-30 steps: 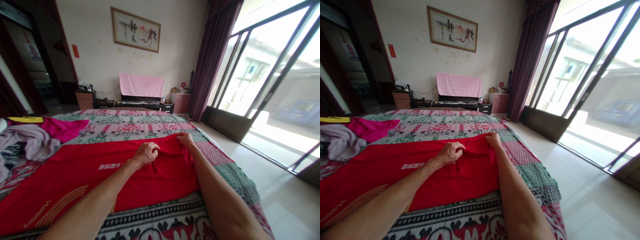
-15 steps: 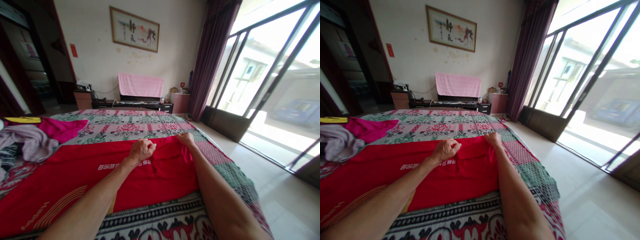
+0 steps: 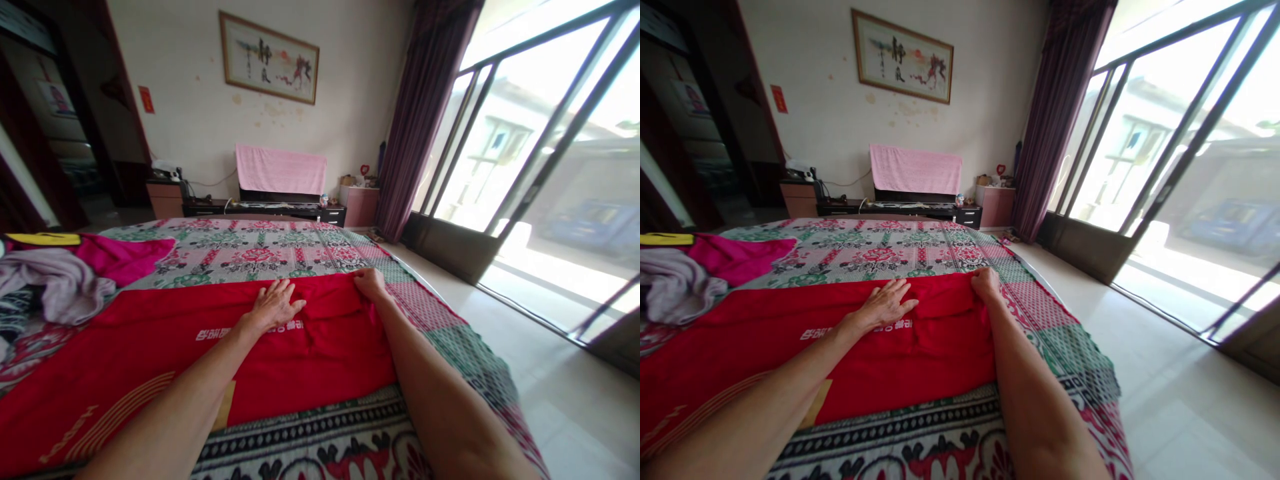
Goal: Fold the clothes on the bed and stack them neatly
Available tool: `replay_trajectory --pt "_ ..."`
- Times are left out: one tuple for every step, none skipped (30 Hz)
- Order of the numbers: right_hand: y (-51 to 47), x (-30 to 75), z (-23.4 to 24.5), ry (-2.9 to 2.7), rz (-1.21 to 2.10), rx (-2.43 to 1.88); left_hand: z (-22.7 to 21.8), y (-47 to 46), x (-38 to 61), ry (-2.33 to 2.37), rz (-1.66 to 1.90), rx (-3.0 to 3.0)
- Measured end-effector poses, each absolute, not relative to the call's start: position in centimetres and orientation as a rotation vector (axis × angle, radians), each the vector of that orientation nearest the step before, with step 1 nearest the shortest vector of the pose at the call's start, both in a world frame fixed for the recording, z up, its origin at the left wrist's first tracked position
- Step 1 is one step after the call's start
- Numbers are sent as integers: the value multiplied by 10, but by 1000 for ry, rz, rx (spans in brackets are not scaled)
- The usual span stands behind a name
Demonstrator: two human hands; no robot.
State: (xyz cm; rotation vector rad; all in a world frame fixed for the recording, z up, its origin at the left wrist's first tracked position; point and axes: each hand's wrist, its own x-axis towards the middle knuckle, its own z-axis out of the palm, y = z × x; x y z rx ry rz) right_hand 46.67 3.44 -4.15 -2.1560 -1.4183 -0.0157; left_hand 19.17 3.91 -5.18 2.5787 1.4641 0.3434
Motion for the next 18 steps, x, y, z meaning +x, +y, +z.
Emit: replay_trajectory --pt "35 467 -42 -1394 -13 -2173 -52 39 192 1466 335 2571" --pt "35 468 -42 -1375 -4 -2189 -52 38 192 1466 334 2567" --pt "34 468 -42 -1362 8 -2203 -52 38 191 1462 335 2566" --pt "34 468 -41 -1355 17 -2211 -52 39 191 1457 337 2568" --pt "34 468 -40 -1344 23 -2212 -52 39 190 1458 344 2569" --pt "33 469 -38 -1325 28 -2201 -51 39 190 1462 363 2574" --pt "33 470 -36 -1291 38 -2180 -51 40 189 1458 399 2588" --pt "32 472 -34 -1238 54 -2147 -49 40 189 1434 454 2615" --pt "31 475 -32 -1170 82 -2102 -48 41 189 1386 528 2649" --pt "30 479 -30 -1097 132 -2045 -46 41 190 1313 614 2681" --pt "30 483 -29 -1027 195 -1988 -43 40 191 1220 696 2702" --pt "29 487 -28 -974 263 -1940 -41 40 193 1114 754 2712" --pt "28 490 -26 -941 330 -1905 -39 38 195 1013 779 2711" --pt "28 493 -25 -932 390 -1886 -37 37 197 920 772 2710" --pt "27 495 -25 -944 441 -1883 -36 35 199 838 741 2714" --pt "27 496 -24 -967 482 -1890 -36 33 202 769 697 2726" --pt "26 496 -23 -997 519 -1900 -36 31 203 718 655 2743" --pt "26 495 -22 -1023 558 -1903 -37 29 205 682 621 2761"
